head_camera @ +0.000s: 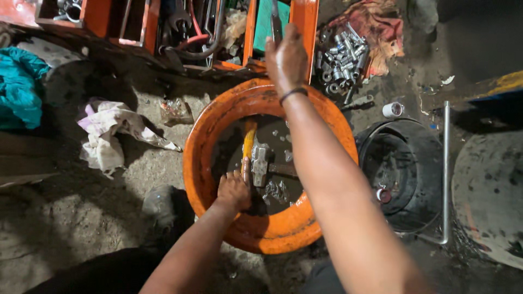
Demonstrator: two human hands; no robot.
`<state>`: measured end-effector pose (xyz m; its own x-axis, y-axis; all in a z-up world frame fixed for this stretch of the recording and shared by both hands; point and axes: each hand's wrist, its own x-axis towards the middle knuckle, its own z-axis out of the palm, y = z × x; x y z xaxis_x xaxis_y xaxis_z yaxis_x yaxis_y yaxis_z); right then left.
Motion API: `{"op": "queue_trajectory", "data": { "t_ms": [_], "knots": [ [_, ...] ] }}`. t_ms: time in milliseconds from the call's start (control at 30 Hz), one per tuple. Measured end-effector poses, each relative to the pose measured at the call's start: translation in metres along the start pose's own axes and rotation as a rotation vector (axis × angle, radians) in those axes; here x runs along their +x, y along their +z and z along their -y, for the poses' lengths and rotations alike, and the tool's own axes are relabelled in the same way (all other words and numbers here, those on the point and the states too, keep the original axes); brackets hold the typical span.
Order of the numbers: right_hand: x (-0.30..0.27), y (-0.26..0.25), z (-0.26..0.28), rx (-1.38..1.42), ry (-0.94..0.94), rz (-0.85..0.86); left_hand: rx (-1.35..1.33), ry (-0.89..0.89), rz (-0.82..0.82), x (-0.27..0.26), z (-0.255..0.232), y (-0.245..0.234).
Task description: The person scrubs various metal tools, including a hammer and a wrench, in an orange basin filled with dark soapy water. They use a yellow scrubbing brush to clean the tools one by one, rinsing them in the water and placing them aside on a nearby surface.
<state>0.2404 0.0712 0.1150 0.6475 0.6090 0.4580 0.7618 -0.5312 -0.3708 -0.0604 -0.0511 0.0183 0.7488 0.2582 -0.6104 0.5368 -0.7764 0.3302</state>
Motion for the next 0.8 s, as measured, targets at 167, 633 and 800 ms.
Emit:
{"op": "queue_trajectory", "data": {
  "t_ms": [167, 633, 800],
  "knots": [
    [-0.130, -0.059, -0.039, 0.349, 0.097, 0.028, 0.079, 0.016, -0.010, 0.021, 0.005, 0.031],
    [-0.355, -0.106, -0.054, -0.129, 0.111, 1.247, 0.083, 0.009, -0.379, 0.008, 0.000, 0.052],
    [-0.341, -0.114, -0.063, -0.124, 0.168, 0.994, 0.004, -0.008, -0.259, 0.000, -0.005, 0.034]
  ]
}}
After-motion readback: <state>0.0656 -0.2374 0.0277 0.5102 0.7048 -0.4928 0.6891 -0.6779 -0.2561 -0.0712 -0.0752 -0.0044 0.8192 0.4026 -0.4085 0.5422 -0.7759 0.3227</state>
